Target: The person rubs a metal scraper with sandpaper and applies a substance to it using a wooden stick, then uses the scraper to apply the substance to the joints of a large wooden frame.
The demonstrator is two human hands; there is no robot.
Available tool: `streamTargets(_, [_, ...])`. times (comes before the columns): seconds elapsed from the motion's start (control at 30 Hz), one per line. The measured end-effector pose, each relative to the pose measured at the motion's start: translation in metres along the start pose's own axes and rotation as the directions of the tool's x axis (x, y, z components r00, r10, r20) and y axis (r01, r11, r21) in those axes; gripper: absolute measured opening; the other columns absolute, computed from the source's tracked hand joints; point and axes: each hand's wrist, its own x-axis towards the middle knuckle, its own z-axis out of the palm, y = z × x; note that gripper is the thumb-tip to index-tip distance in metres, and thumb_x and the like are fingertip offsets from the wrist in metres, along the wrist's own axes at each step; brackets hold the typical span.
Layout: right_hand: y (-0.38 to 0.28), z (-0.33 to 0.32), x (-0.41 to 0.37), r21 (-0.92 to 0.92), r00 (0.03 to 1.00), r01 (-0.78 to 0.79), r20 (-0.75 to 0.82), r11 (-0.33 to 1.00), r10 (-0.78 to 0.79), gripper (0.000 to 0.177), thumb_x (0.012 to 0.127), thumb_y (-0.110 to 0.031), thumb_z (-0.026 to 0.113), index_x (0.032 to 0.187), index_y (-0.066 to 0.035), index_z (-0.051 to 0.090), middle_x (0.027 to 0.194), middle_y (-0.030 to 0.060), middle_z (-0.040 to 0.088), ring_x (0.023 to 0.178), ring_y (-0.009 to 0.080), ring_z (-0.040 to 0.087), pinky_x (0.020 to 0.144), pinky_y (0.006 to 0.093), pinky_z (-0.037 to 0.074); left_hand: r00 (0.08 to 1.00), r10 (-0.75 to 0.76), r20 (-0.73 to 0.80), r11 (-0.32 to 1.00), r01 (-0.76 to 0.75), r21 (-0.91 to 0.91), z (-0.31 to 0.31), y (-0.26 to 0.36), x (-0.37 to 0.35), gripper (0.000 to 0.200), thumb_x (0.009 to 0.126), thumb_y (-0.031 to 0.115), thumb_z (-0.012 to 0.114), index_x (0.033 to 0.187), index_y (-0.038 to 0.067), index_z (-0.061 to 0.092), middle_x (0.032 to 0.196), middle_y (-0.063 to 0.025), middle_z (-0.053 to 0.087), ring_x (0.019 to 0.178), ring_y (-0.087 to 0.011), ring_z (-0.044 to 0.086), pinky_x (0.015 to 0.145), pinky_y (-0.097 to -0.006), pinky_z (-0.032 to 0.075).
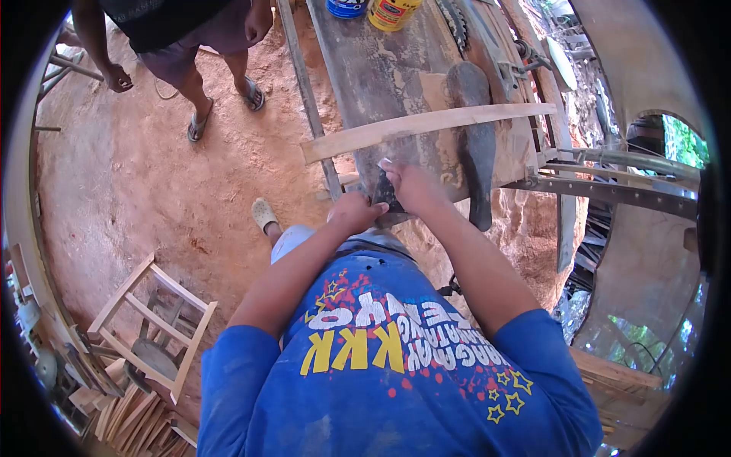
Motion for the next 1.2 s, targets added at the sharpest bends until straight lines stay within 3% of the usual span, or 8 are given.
streamTargets(0.2, [0.01, -0.011, -0.037, -0.079, 0.999, 0.005, -0.038, 0.997, -0.008, 0.037, 0.107, -0.032, 0.051, 0.14, -0.026, 0.065, 0.113, 0.0199, 0.073, 0.104, 0.0414, 0.07, 0.092, 0.052, 0.054, 0.998, -0.01, 0.066, 0.999, 0.014, -0.049, -0.005, -0.001, -0.006, 0.056, 0.084, 0.059, 0.075, 0.091, 0.004, 0.079, 0.094, -0.0211, 0.075, 0.094, -0.037, 0.074, 0.083, -0.048, 0.056])
streamTargets(0.3, [0.003, -0.028, -0.034, -0.094, 0.993, -0.078, 0.086, 0.992, 0.086, 0.037, 0.107, -0.031, 0.051, 0.141, -0.025, 0.064, 0.114, 0.02, 0.073, 0.107, 0.0406, 0.069, 0.094, 0.0512, 0.054, 0.998, -0.024, 0.059, 0.998, 0.027, -0.049, -0.002, -0.002, -0.002, 0.053, 0.083, 0.056, 0.078, 0.09, 0.004, 0.079, 0.094, -0.0201, 0.076, 0.094, -0.0361, 0.074, 0.084, -0.0478, 0.056])
streamTargets(0.5, [0.036, 0.011, -0.045, 0.129, 0.986, 0.029, -0.168, 0.991, -0.007, 0.037, 0.107, -0.03, 0.05, 0.142, -0.026, 0.063, 0.113, 0.0222, 0.072, 0.106, 0.0419, 0.069, 0.094, 0.052, 0.054, 0.997, -0.061, 0.054, 0.993, 0.066, -0.093, -0.006, 0.001, -0.006, 0.052, 0.083, 0.054, 0.079, 0.091, 0.003, 0.079, 0.095, -0.022, 0.075, 0.093, -0.0365, 0.074, 0.084, -0.048, 0.056])
streamTargets(0.6, [0.001, -0.004, -0.079, -0.054, 0.963, -0.191, 0.185, 0.98, 0.197, 0.037, 0.107, -0.029, 0.051, 0.141, -0.022, 0.064, 0.111, 0.0227, 0.073, 0.102, 0.0428, 0.07, 0.091, 0.0524, 0.055, 0.997, -0.057, 0.059, 0.998, 0.059, -0.017, -0.003, 0.002, -0.002, 0.052, 0.083, 0.054, 0.079, 0.09, 0.003, 0.08, 0.093, -0.0224, 0.075, 0.092, -0.0358, 0.074, 0.083, -0.0479, 0.056])
streamTargets(0.7, [-0.008, -0.01, -0.07, -0.075, 0.945, -0.248, 0.199, 0.966, 0.259, 0.037, 0.107, -0.032, 0.051, 0.141, -0.024, 0.063, 0.108, 0.0224, 0.073, 0.1, 0.0437, 0.071, 0.088, 0.0535, 0.056, 0.997, -0.041, 0.061, 0.998, 0.043, -0.035, -0.005, 0.003, -0.002, 0.053, 0.083, 0.056, 0.078, 0.084, 0.003, 0.079, 0.087, -0.0212, 0.075, 0.086, -0.035, 0.074, 0.079, -0.0481, 0.056])
streamTargets(0.8, [0.016, 0.004, -0.038, 0.118, 0.996, -0.084, -0.017, 0.989, 0.086, 0.036, 0.106, -0.034, 0.05, 0.14, -0.028, 0.063, 0.106, 0.0223, 0.073, 0.099, 0.0436, 0.071, 0.086, 0.0552, 0.055, 0.991, -0.095, 0.095, 0.99, 0.104, -0.093, -0.001, 0.0, 0.001, 0.053, 0.083, 0.056, 0.078, 0.08, 0.003, 0.078, 0.079, -0.0193, 0.074, 0.079, -0.035, 0.074, 0.073, -0.0478, 0.056])
streamTargets(1.0, [-0.007, -0.007, -0.077, -0.058, 0.955, -0.222, 0.191, 0.973, 0.229, 0.035, 0.107, -0.031, 0.049, 0.137, -0.024, 0.065, 0.108, 0.0206, 0.073, 0.102, 0.0421, 0.07, 0.086, 0.0547, 0.055, 0.999, -0.049, -0.006, 0.998, 0.049, -0.033, 0.0, 0.002, -0.002, 0.053, 0.081, 0.058, 0.078, 0.079, 0.005, 0.079, 0.076, -0.018, 0.073, 0.075, -0.0335, 0.073, 0.069, -0.0458, 0.055])
streamTargets(1.2, [0.016, 0.005, -0.034, 0.043, 0.997, -0.079, 0.005, 0.996, 0.079, 0.035, 0.107, -0.032, 0.047, 0.137, -0.029, 0.064, 0.109, 0.0216, 0.073, 0.102, 0.0432, 0.07, 0.087, 0.0555, 0.055, 0.994, -0.111, 0.023, 0.993, 0.112, -0.031, -0.004, 0.008, -0.008, 0.053, 0.083, 0.058, 0.078, 0.08, 0.005, 0.078, 0.081, -0.0186, 0.075, 0.079, -0.0322, 0.074, 0.073, -0.0478, 0.055])
